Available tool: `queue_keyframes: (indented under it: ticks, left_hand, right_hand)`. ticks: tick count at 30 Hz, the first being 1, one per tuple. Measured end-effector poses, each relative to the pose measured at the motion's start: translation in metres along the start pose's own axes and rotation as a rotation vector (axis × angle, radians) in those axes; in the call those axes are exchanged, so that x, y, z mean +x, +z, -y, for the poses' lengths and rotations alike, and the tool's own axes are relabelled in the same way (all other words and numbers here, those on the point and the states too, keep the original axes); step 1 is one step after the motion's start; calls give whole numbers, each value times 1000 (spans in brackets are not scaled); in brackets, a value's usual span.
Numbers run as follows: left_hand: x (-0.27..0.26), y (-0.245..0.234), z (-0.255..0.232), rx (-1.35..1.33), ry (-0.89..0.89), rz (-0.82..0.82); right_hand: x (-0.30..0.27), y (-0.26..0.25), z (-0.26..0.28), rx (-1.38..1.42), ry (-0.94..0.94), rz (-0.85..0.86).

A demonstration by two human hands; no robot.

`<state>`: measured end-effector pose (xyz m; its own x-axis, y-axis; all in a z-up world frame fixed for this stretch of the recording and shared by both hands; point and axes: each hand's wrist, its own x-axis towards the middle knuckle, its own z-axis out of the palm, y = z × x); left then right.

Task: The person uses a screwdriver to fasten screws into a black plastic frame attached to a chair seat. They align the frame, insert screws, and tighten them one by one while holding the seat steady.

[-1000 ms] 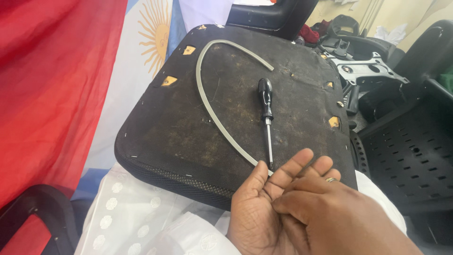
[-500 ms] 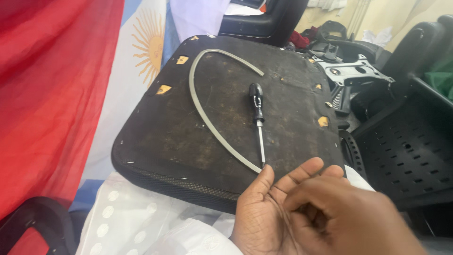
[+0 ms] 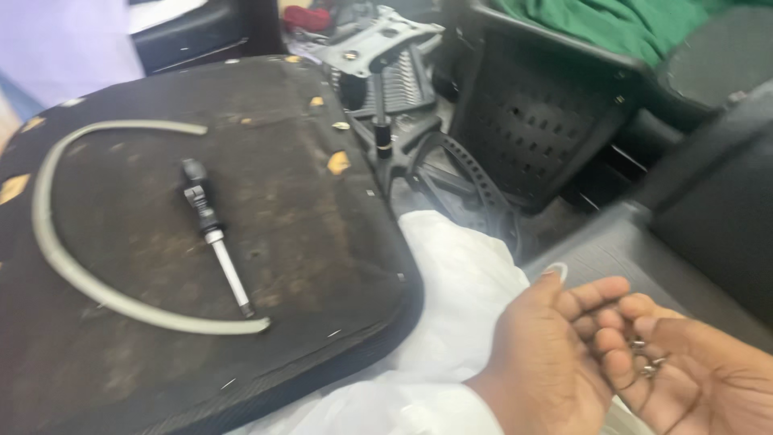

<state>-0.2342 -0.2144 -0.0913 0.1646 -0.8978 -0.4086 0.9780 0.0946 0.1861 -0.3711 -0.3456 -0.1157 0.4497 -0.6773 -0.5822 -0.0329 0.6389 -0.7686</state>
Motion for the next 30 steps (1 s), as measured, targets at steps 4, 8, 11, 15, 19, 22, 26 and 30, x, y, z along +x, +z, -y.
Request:
queue_keyframes:
  ticks: [4,8,11,15,19,22,26,30]
  left_hand:
    - [39,15,31,236,-37,-63]
    - [64,20,54,679,-4,-118]
    - [79,17,61,1018,-95,-31]
    - [94,7,66,1696,61,71]
    - [103,3,79,1941,184,153]
    - [104,-1,81,1999,212,173]
    - [108,-6,81,2121,305,240]
    - [104,-11,79,2103,446,270]
  right_hand:
    - [25,-62,-11,87,-63,-181]
    - [62,-129,-19,262,-70,-329]
    - [80,-165,-30,230,-66,-363]
    - [83,-170,-40,-576,-155,-467]
    - [73,-139,-40,-1204,-80,-587]
    - [65,-131,-36,-1445,-181,-595]
    - [72,-155,-57,-1117,-375,-570]
    - [89,-201,-82,-821,-433,-514]
